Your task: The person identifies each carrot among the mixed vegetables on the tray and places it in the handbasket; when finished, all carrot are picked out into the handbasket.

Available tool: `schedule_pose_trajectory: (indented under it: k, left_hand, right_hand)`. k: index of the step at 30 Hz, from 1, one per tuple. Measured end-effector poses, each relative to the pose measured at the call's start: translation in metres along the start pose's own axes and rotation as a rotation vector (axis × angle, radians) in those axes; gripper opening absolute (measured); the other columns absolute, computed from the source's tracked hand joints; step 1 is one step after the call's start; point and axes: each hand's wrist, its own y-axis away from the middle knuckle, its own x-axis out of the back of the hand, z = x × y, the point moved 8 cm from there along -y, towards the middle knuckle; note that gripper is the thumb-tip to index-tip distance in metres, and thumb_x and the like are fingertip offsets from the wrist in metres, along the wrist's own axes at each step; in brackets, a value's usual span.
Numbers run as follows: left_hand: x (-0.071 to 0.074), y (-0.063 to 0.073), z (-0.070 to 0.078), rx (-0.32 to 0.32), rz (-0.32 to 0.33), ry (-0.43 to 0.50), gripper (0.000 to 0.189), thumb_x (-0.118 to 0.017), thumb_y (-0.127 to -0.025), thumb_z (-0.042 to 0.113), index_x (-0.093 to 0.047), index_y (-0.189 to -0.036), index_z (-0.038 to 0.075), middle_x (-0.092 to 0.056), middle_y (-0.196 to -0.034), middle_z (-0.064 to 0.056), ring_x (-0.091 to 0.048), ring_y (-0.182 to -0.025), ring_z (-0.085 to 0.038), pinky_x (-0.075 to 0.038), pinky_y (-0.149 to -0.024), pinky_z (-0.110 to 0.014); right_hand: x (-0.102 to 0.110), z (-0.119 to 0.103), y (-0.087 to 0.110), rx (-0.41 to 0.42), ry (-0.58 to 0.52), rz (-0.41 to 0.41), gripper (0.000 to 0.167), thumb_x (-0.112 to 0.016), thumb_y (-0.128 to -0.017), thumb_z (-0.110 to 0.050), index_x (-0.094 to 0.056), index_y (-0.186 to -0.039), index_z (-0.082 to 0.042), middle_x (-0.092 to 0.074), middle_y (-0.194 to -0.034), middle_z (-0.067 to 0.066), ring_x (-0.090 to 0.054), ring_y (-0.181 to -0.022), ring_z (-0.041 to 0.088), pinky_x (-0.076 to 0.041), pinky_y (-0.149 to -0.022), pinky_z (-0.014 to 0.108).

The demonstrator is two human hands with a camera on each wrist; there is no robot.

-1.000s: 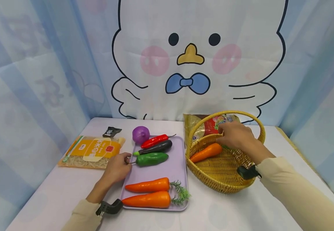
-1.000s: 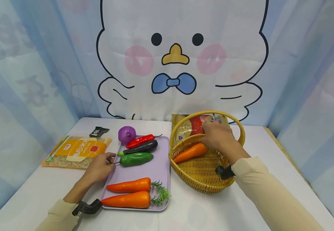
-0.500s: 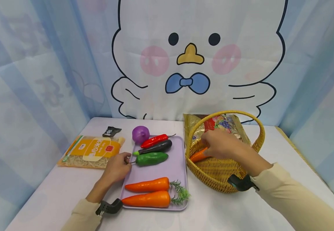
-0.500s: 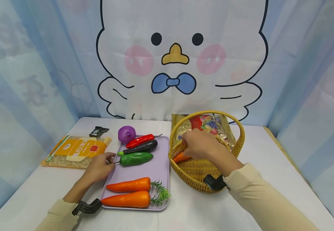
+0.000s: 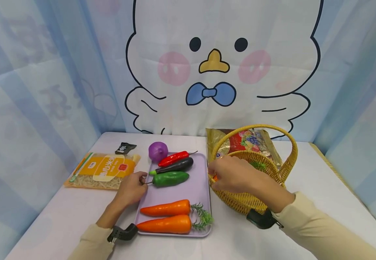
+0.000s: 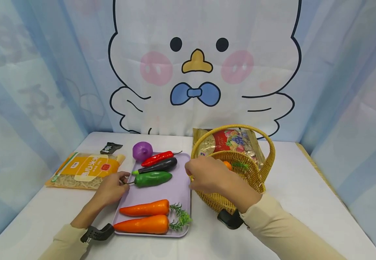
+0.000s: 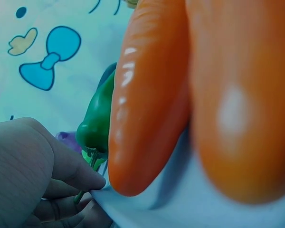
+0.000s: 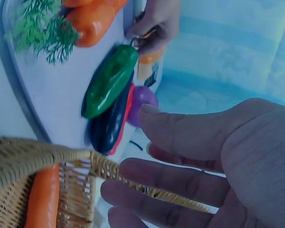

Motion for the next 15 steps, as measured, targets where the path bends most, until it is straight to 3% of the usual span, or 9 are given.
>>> schedule_pose_trajectory:
  k: [5,15]
  left_hand:
    - [-0.001,-0.001,-0.001,0.011,-0.005,0.002,0.045,-0.062,-0.083,0.002,-0.063,-0.127,-0.008,-0.066,-0.09,-0.008,-0.057,-0.077,-0.021,-0.051,-0.072,-0.035]
    - [-0.002,-0.001,-0.002,0.024,-0.01,0.004,0.045,-0.062,-0.084,0.002,-0.063,-0.128,-0.007,-0.066,-0.091,-0.009,-0.056,-0.078,-0.022,-0.052,-0.072,-0.036]
  right_hand:
    - [-0.008,-0.015,-0.001,0.029,-0.037,-0.005,0.023,-0.081,-0.085,-0.023,-0.074,-0.105,-0.016,-0.064,-0.084,-0.006,-0.059,-0.078,0.014,-0.053,-0.07,0.033]
    - [-0.023,-0.032,-0.005,0.112,-0.185,-0.014,0.025,-0.081,-0.085,-0.02,-0.073,-0.108,-0.017,-0.07,-0.101,-0.005,-0.063,-0.096,0.016,-0.054,-0.087,0.035]
